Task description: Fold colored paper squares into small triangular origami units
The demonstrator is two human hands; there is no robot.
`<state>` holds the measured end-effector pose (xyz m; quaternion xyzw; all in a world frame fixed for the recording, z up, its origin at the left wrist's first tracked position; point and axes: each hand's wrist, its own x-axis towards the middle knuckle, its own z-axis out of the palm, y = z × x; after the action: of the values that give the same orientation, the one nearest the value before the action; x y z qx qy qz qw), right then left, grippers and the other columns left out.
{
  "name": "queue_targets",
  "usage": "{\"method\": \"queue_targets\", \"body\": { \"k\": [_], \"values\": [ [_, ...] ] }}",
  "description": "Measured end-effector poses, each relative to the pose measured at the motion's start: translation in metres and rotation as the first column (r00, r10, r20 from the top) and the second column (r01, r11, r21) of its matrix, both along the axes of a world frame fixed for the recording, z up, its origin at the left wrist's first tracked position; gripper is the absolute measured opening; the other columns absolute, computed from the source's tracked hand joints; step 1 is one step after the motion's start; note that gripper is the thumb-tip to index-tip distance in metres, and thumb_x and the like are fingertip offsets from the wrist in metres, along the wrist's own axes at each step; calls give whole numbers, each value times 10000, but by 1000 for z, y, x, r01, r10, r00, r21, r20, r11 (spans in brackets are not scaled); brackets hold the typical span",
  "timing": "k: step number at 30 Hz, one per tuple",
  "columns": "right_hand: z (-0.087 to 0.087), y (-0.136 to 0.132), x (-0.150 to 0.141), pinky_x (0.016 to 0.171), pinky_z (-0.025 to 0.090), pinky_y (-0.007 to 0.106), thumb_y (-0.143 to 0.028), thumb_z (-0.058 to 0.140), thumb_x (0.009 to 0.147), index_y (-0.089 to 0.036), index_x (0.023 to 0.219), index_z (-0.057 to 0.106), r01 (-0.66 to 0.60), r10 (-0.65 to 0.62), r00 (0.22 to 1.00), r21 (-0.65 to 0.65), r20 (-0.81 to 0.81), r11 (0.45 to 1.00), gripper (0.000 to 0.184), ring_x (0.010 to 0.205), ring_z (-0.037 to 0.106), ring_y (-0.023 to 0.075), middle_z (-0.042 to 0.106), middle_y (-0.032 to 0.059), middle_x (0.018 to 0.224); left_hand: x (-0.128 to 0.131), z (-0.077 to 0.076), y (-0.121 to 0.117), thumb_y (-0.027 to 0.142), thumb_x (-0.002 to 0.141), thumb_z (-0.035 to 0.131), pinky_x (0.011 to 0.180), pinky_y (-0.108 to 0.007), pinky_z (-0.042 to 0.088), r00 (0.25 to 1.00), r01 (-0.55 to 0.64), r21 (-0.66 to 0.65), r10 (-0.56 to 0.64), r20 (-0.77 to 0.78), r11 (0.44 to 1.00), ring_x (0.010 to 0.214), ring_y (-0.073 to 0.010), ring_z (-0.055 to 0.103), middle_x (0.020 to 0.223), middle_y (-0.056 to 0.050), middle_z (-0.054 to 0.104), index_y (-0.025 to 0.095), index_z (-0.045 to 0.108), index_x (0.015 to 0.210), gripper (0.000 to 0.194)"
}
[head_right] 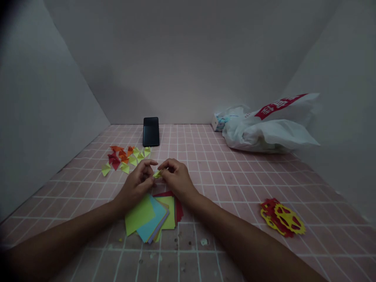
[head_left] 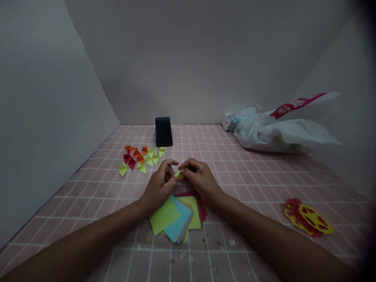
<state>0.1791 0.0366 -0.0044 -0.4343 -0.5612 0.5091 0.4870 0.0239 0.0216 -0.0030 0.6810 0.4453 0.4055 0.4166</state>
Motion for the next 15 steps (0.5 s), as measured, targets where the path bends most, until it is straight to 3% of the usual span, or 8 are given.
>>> {"method": "queue_targets", "body": {
  "k": [7, 15],
  "values": [
    [9, -2, -1, 558, 414, 242, -253, 615, 699, -192, 887, 565, -46, 39, 991, -52, -127, 998, 204, 577, 499, 108, 545, -33, 686, 3, 1, -2, 146, 791, 501, 550, -207, 417, 972, -62, -135, 91, 215, 989, 577, -88, 498, 709, 65, 438, 226, 443, 1114, 338],
    [2, -1, -3, 547, 395, 248, -251, 624, 708, -187, 793, 548, -22, 15, 990, -48, -140, 999, 130, 566, 479, 104, 516, -39, 667, 6, 3, -6, 152, 784, 521, 540, -216, 453, 967, -21, -214, 75, 245, 977, 530, -75, 513, 701, 64, 454, 204, 491, 1163, 384]
  ]
}}
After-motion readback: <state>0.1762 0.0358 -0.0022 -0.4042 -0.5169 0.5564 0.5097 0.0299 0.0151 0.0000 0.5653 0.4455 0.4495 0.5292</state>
